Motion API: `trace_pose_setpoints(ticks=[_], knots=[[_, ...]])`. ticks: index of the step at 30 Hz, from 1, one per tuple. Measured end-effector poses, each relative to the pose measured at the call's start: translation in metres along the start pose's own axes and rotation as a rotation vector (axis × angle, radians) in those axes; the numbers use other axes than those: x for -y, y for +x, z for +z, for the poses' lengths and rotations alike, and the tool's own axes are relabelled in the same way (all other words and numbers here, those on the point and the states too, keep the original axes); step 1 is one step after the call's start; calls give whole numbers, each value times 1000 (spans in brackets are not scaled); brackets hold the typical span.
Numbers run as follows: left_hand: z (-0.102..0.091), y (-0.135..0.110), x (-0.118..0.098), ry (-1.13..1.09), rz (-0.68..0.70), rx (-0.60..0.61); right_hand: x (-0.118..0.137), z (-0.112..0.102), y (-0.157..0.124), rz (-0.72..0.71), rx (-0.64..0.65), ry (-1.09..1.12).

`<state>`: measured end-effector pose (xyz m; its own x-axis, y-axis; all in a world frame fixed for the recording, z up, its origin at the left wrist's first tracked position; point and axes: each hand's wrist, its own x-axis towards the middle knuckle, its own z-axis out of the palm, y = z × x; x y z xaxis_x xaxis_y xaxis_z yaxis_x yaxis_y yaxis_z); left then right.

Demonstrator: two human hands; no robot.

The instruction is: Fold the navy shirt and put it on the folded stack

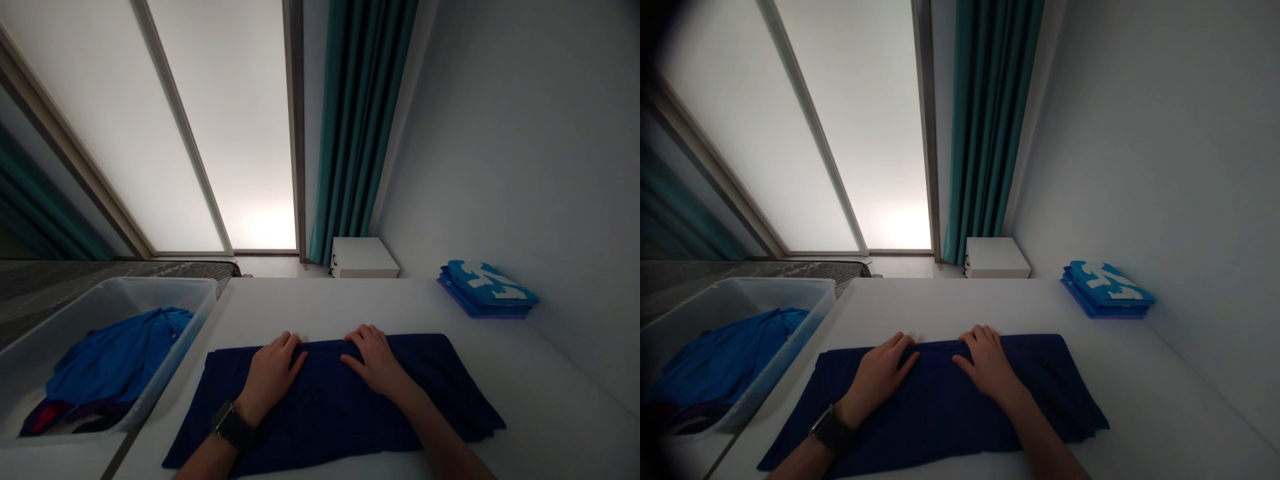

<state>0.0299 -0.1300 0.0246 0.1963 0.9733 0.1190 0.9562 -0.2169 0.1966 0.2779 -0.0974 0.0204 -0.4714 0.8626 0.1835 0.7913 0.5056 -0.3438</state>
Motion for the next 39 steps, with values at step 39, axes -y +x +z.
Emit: trace_pose_setpoints(ticks=[39], knots=[[-47, -35, 87, -370, 67, -1, 44, -6, 25, -245, 43, 54]])
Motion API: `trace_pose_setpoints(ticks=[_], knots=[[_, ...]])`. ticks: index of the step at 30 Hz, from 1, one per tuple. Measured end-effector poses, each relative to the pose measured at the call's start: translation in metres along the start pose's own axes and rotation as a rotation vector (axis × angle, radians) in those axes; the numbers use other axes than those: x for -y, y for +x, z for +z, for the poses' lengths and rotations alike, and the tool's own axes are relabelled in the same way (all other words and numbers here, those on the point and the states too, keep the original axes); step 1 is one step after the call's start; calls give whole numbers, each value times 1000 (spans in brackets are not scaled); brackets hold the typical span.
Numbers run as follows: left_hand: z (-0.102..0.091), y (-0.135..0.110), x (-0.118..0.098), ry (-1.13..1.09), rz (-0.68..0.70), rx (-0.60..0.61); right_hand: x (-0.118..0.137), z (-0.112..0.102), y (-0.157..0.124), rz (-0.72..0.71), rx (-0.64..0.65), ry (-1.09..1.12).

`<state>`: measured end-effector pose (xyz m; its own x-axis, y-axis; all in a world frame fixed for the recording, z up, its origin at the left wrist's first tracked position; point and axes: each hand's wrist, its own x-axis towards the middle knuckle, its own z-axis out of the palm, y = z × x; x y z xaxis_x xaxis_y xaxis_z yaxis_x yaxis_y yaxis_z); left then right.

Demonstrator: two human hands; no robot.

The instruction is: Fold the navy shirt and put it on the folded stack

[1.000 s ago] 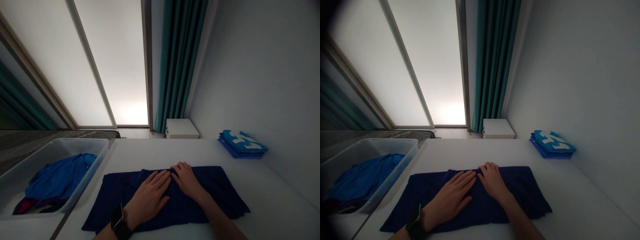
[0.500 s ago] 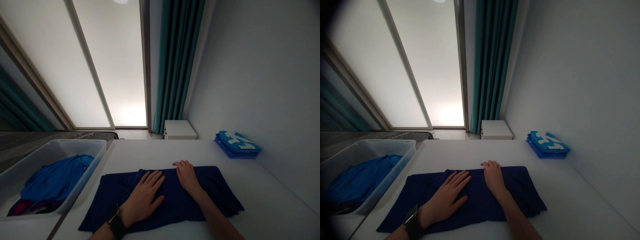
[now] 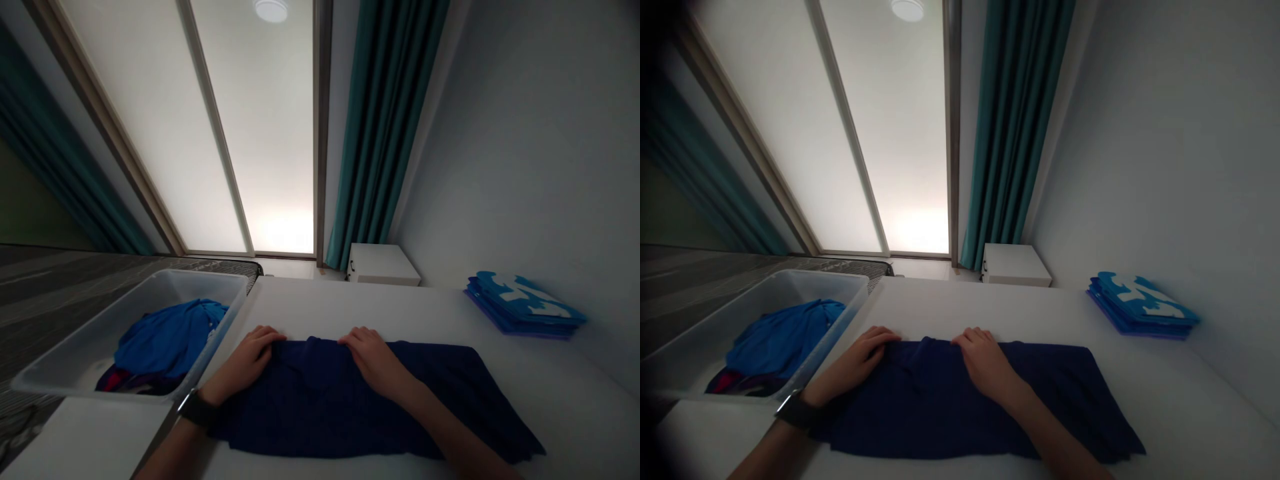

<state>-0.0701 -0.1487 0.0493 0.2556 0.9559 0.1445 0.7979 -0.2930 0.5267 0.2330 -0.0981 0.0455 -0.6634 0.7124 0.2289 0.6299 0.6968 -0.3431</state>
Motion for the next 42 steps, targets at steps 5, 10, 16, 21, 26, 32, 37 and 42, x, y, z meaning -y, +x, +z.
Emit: trace_pose_setpoints(ticks=[5, 10, 16, 21, 26, 32, 37, 42], knots=[[8, -2, 4, 17, -7, -10, 34, 15, 50, -77, 79, 6], [5, -5, 3, 35, -64, -61, 38, 38, 79, -63, 117, 17], [0, -6, -3, 45, -234, -105, 34, 53, 75, -35, 28, 98], [1, -11, 6, -6, -284, -51, 30, 61, 71, -29, 25, 60], [5, -12, 10, 34, -340, -72, 32, 62, 71, -17, 53, 10], [2, -14, -1, -89, -410, -167, 31, 62, 71, 8, 40, 60], [1, -45, -12, -101, -415, -169, 27, 65, 74, 62, 29, 129], [16, -94, -18, -35, -408, -206, 25, 64, 76, 91, 68, 165]])
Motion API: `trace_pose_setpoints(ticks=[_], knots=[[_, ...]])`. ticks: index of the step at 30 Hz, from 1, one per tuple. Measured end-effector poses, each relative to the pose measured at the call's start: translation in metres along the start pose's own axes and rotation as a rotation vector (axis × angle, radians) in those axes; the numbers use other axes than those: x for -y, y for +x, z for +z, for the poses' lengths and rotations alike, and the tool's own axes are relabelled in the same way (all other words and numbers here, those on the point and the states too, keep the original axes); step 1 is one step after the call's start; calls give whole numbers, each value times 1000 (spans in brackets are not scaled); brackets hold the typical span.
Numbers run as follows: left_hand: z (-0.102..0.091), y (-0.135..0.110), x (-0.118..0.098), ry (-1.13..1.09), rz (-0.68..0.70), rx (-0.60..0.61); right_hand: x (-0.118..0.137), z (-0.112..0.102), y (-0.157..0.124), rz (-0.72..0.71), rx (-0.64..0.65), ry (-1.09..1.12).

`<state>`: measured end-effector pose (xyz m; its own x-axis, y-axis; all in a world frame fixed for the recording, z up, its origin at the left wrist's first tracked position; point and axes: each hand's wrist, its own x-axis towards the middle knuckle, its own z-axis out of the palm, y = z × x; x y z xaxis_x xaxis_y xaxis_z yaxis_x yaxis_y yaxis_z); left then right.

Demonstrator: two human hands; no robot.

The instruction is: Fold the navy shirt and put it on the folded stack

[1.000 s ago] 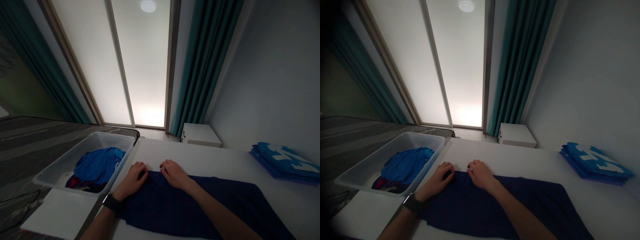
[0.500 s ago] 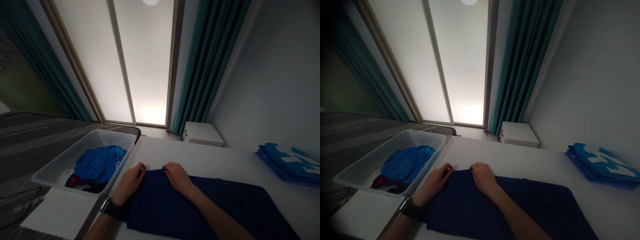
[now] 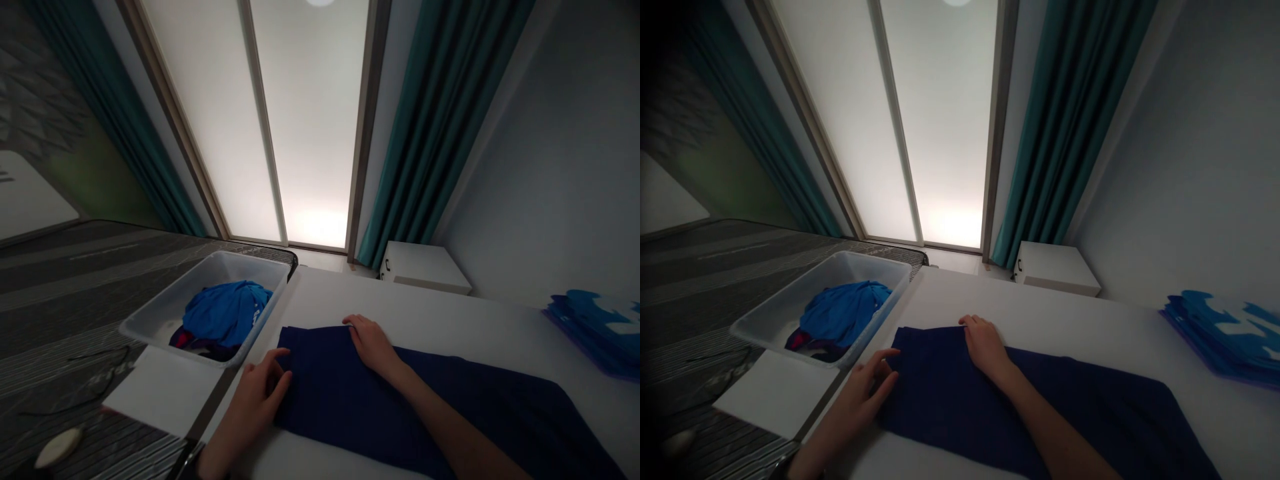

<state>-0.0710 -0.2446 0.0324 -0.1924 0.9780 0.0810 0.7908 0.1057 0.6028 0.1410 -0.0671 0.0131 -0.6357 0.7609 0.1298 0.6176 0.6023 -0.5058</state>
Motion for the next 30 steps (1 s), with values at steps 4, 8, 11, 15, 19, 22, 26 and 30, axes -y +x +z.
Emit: trace_pose_setpoints(ticks=[4, 8, 11, 15, 19, 22, 26, 30], knots=[[13, -25, 6, 115, 108, -81, -1, 0, 0, 19, 2, 9], [26, -29, 8, 219, 210, -155, -2, 1, 1, 27, -7, 0], [29, -29, 9, 221, 207, -164, -3, 1, 2, 34, -14, -5], [21, -26, 4, 178, 122, -110, 0, 1, 1, 40, -23, -15], [11, -17, -10, 225, 84, -65, 3, 0, -1, 49, -31, -119], [13, -11, -15, 295, 142, -92, 5, -1, -1, 65, -2, -213], [19, -13, -6, 237, 137, -99, 4, -4, -1, 68, 40, -201], [15, -21, 7, 89, 60, -110, 1, -5, 0, 76, 27, -188]])
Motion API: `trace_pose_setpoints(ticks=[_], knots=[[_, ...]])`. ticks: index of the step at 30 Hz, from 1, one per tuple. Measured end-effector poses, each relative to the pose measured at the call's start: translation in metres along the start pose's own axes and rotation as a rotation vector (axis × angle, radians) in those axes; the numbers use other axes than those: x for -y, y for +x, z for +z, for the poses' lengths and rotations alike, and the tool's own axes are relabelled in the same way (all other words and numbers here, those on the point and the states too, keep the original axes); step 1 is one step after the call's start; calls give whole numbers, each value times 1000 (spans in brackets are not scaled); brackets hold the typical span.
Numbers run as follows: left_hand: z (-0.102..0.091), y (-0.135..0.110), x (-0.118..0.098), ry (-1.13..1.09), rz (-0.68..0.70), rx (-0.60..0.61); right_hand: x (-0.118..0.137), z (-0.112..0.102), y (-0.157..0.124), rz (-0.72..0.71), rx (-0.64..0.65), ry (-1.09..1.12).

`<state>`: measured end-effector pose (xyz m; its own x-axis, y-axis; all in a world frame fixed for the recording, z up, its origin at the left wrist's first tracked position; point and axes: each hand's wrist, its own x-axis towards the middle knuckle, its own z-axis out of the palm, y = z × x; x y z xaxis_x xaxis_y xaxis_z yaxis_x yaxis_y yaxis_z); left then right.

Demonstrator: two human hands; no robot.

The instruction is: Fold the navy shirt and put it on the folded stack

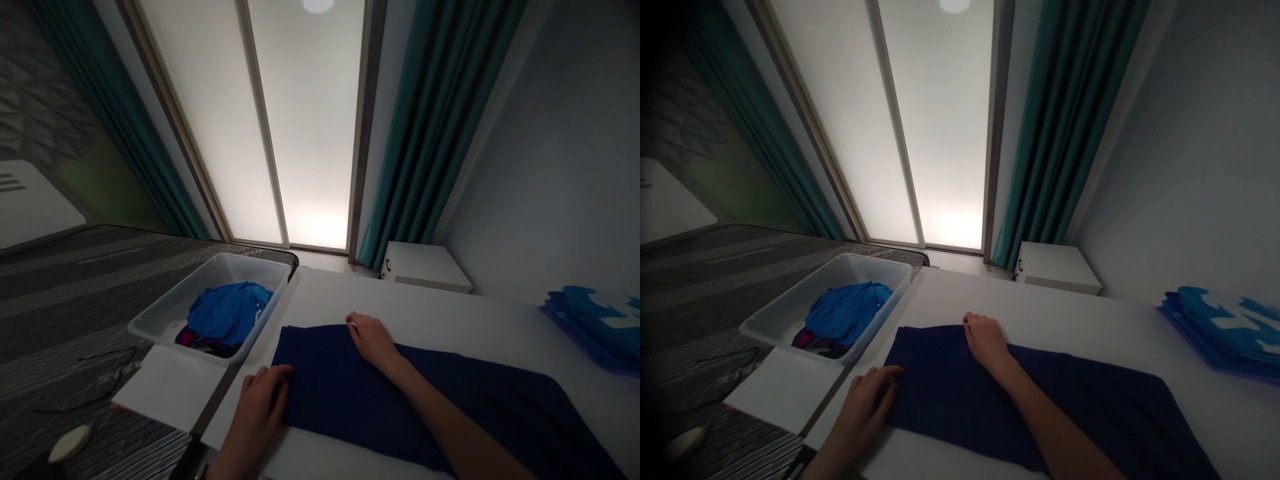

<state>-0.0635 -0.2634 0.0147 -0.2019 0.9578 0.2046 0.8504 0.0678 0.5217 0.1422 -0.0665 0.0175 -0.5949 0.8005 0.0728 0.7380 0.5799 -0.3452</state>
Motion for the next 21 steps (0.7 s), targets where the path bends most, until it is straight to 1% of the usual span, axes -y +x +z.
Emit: trace_pose_setpoints(ticks=[3, 5, 7, 10, 13, 18, 21], knots=[[-8, -5, 3, -111, -95, 1, -2, 0, 0, -11, -4, 31], [-9, -8, 1, -105, -119, 3, -3, -1, 1, -23, 9, 61], [-5, -10, -3, -48, -97, -7, -5, -2, 1, -43, 27, 84], [5, -12, -8, 29, -26, -39, -9, -7, 2, -107, 68, 133], [11, -13, -6, 40, 31, -60, -12, -14, 1, -164, 105, 196], [7, -20, 1, 5, -24, -81, -10, -20, -4, -189, 107, 208], [3, -26, -1, 4, 26, -70, -8, -21, -5, -231, 128, 226]])
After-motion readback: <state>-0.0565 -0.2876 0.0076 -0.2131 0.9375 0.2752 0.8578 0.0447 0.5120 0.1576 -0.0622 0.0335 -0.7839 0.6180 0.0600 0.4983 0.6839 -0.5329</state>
